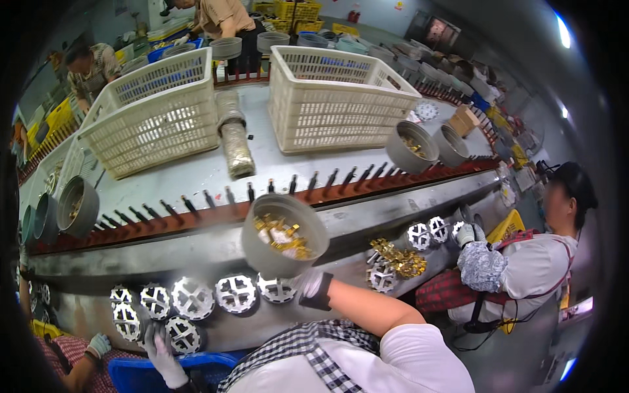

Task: Assembling small mechanical components consisting of plastic rings and metallic plates on a factory assembly line.

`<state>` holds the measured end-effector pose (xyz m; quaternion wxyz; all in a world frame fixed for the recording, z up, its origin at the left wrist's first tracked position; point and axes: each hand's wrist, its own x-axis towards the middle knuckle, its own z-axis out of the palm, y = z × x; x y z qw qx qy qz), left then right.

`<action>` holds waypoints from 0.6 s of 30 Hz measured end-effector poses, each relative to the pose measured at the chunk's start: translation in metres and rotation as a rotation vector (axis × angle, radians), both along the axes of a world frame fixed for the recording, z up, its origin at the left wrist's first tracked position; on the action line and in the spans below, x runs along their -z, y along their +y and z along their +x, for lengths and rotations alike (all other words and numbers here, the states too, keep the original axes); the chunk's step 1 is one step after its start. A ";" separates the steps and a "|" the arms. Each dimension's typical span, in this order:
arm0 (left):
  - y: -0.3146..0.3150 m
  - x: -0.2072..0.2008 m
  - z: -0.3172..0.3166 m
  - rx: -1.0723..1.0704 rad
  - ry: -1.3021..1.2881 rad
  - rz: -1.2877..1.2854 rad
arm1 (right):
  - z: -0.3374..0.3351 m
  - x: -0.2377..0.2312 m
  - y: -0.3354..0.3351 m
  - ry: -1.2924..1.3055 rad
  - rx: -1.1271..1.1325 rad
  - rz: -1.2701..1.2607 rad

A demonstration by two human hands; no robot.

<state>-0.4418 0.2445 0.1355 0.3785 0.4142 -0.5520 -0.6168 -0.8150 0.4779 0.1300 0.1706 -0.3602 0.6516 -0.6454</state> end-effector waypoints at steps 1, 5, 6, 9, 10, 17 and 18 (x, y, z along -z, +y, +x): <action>0.005 0.002 0.010 0.018 -0.017 0.007 | -0.005 -0.007 0.001 0.050 -0.013 0.007; 0.030 0.017 0.022 -0.006 0.007 0.071 | -0.058 -0.063 0.015 -0.054 0.323 -0.016; 0.029 0.016 0.029 0.091 -0.021 0.041 | -0.087 -0.055 0.025 0.241 0.402 0.082; 0.040 0.006 -0.011 0.105 -0.011 0.068 | -0.119 -0.079 0.022 -0.055 0.474 0.000; 0.044 0.010 -0.021 0.097 0.005 0.042 | -0.121 -0.084 0.017 -0.074 0.461 0.028; 0.063 -0.001 -0.047 0.156 0.008 0.073 | -0.124 -0.059 -0.054 -0.290 0.281 0.006; 0.071 -0.007 -0.049 0.098 0.014 0.071 | -0.117 -0.072 -0.064 -0.157 0.268 0.199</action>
